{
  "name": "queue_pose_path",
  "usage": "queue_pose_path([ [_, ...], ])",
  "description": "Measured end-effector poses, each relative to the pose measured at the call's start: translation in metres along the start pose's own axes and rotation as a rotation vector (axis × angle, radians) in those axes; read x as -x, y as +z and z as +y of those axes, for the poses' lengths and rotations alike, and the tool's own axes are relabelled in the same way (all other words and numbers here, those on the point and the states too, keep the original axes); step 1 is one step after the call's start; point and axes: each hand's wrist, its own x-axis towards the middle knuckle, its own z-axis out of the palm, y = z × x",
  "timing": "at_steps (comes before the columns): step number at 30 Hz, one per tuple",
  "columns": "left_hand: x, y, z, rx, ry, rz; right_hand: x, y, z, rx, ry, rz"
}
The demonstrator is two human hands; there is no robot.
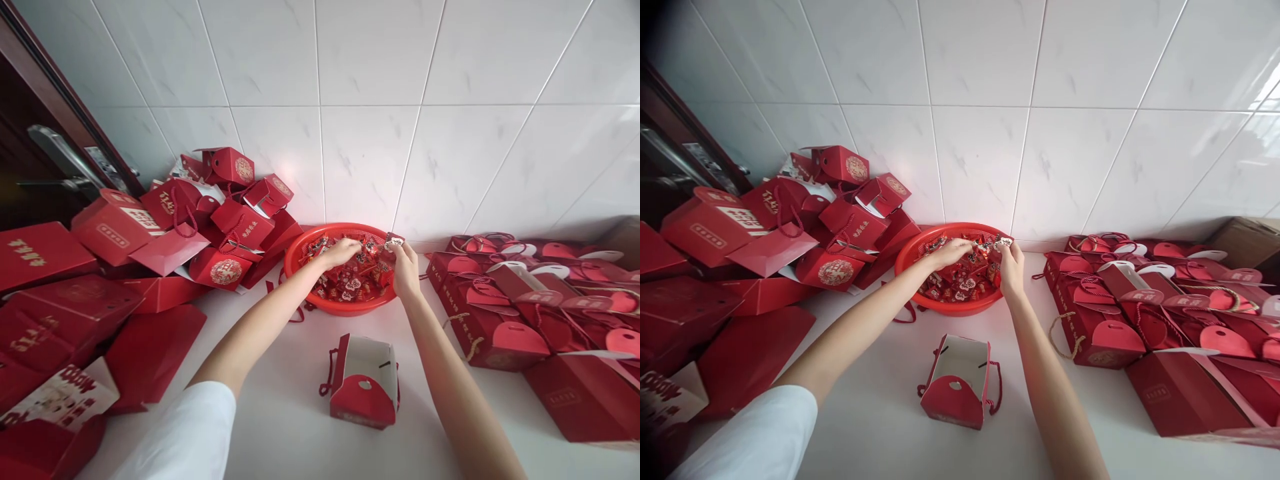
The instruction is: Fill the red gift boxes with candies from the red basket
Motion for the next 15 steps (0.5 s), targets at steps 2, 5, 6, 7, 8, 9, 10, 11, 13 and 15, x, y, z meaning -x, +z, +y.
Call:
queue_pose_path([
  [2,-0.0015,-0.0016,0.0000,0.040,0.016,0.062,0.0007,-0.0002,-0.0012,0.017,0.012,-0.026],
  [5,-0.0010,-0.0022,0.0011,0.165,0.056,0.128,0.0021,-0.0004,-0.0039,0.039,0.043,-0.095],
  [6,-0.0002,-0.0024,0.0014,0.215,0.070,0.138,0.0024,-0.0004,-0.0047,0.040,0.058,-0.118],
  [7,0.0005,-0.0025,0.0016,0.259,0.082,0.141,0.0026,-0.0004,-0.0053,0.037,0.074,-0.139],
  [8,0.0012,-0.0027,0.0018,0.291,0.091,0.139,0.0027,-0.0004,-0.0056,0.034,0.088,-0.157],
  [9,0.0018,-0.0028,0.0020,0.317,0.096,0.135,0.0026,-0.0004,-0.0057,0.030,0.099,-0.171],
  [10,0.0023,-0.0030,0.0024,0.338,0.100,0.131,0.0024,-0.0004,-0.0055,0.027,0.103,-0.179],
  [11,0.0025,-0.0031,0.0030,0.356,0.101,0.126,0.0021,-0.0004,-0.0051,0.023,0.104,-0.183],
  [13,0.0030,-0.0032,0.0050,0.378,0.097,0.124,0.0018,-0.0003,-0.0042,0.012,0.100,-0.182],
  [15,0.0040,-0.0033,0.0079,0.389,0.086,0.143,0.0019,-0.0002,-0.0037,-0.003,0.098,-0.181],
])
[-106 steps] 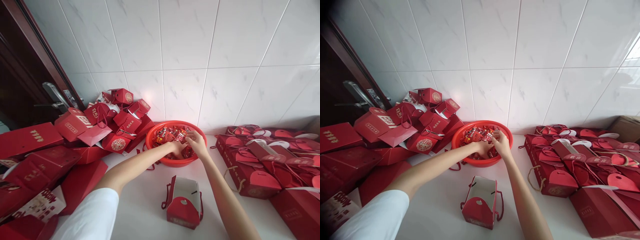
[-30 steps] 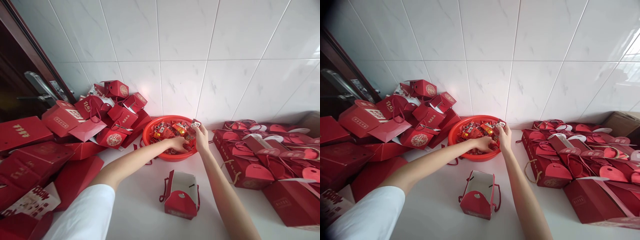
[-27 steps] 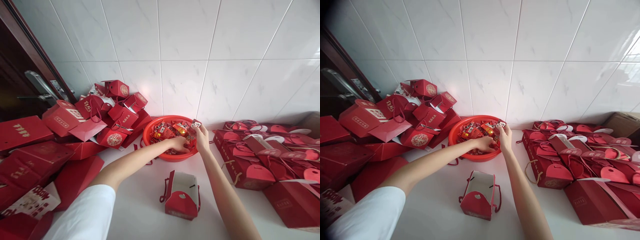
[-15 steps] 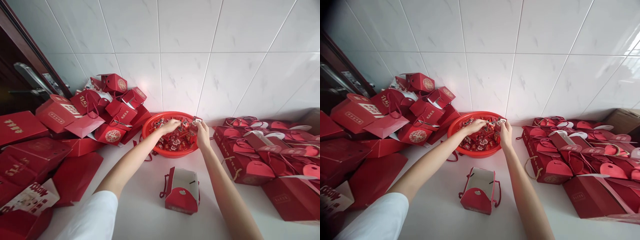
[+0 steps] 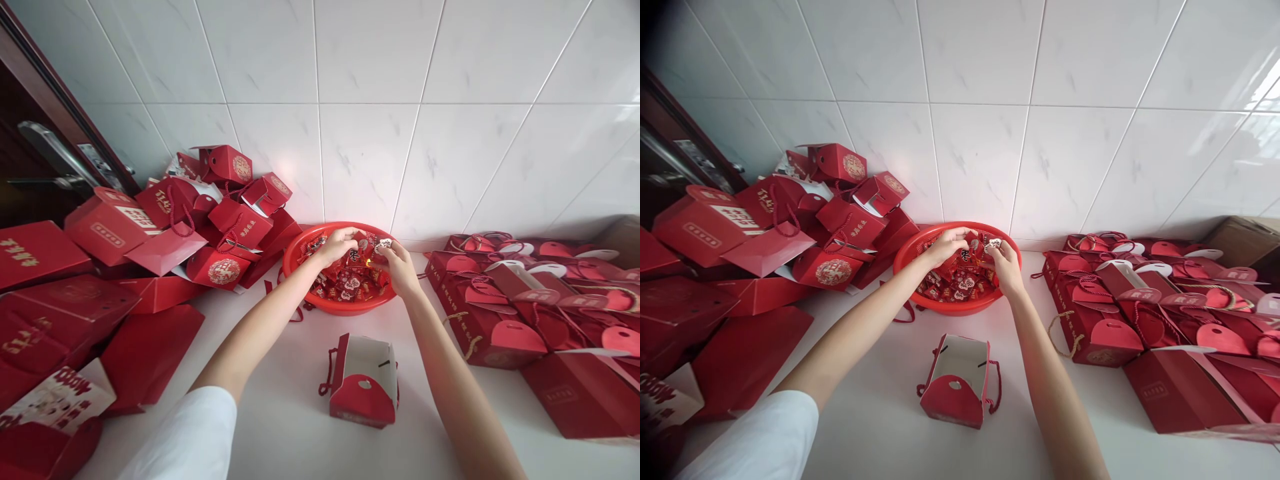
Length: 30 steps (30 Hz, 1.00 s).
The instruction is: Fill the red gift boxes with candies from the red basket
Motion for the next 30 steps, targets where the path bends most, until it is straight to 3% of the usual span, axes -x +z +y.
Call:
queue_pose_path([
  [12,0.0031,0.0008,0.0011,0.111,0.041,0.041,0.0004,0.0007,-0.0014,0.008,0.016,0.013],
  [19,0.0025,0.0018,-0.0023,0.146,0.059,-0.078,0.0021,-0.0009,-0.0006,0.000,0.060,-0.093],
  [30,0.0047,0.0029,-0.0021,0.154,0.102,-0.116,-0.0022,-0.0038,0.0046,0.067,0.006,-0.111],
])
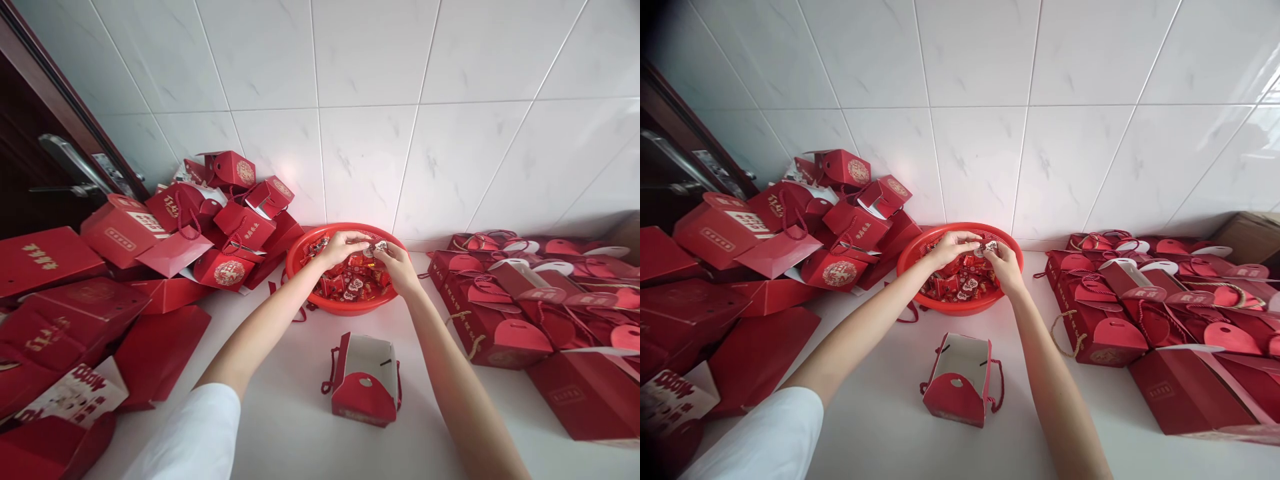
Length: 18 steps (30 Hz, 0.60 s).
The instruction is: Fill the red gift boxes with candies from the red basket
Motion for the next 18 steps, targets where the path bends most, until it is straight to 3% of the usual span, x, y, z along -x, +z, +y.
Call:
queue_pose_path([
  [4,-0.001,0.002,0.001,-0.044,0.003,0.038,-0.003,-0.001,0.007,0.030,-0.051,0.047],
  [7,-0.001,0.002,0.003,-0.116,-0.061,0.056,-0.006,-0.001,0.010,0.006,-0.087,0.160],
  [12,0.005,0.009,0.002,-0.552,-0.295,-0.337,-0.007,0.000,0.005,-0.155,-0.072,0.314],
  [16,0.015,0.025,-0.001,-1.028,-0.283,-0.592,-0.004,0.003,-0.001,-0.249,-0.051,0.336],
  [18,0.018,0.033,-0.002,-1.292,-0.256,-0.648,-0.003,0.003,-0.002,-0.261,-0.046,0.335],
])
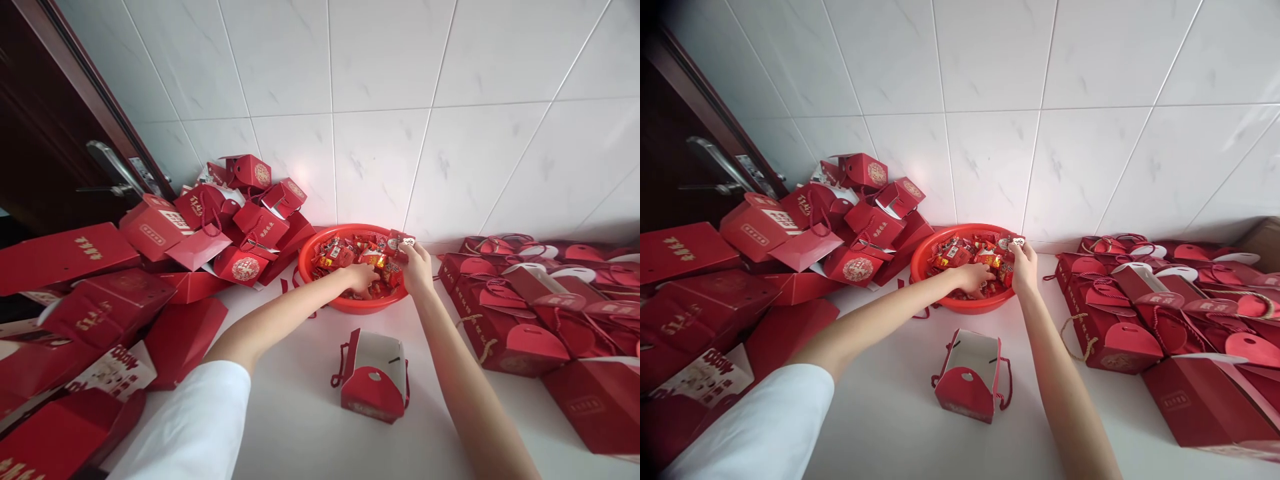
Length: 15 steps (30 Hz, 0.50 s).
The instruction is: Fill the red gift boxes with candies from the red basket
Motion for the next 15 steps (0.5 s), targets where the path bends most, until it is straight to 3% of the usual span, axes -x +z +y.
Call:
queue_pose_path([
  [4,-0.0031,0.0024,0.0083,-0.113,-0.056,-0.009,0.0001,-0.0015,-0.0003,0.004,0.003,-0.018],
  [9,-0.0044,0.0008,0.0077,-0.071,-0.054,-0.012,-0.0010,-0.0041,-0.0012,0.006,0.011,-0.067],
  [15,-0.0011,-0.0039,0.0091,0.016,-0.073,-0.041,-0.0017,-0.0040,-0.0021,-0.054,0.026,-0.020],
])
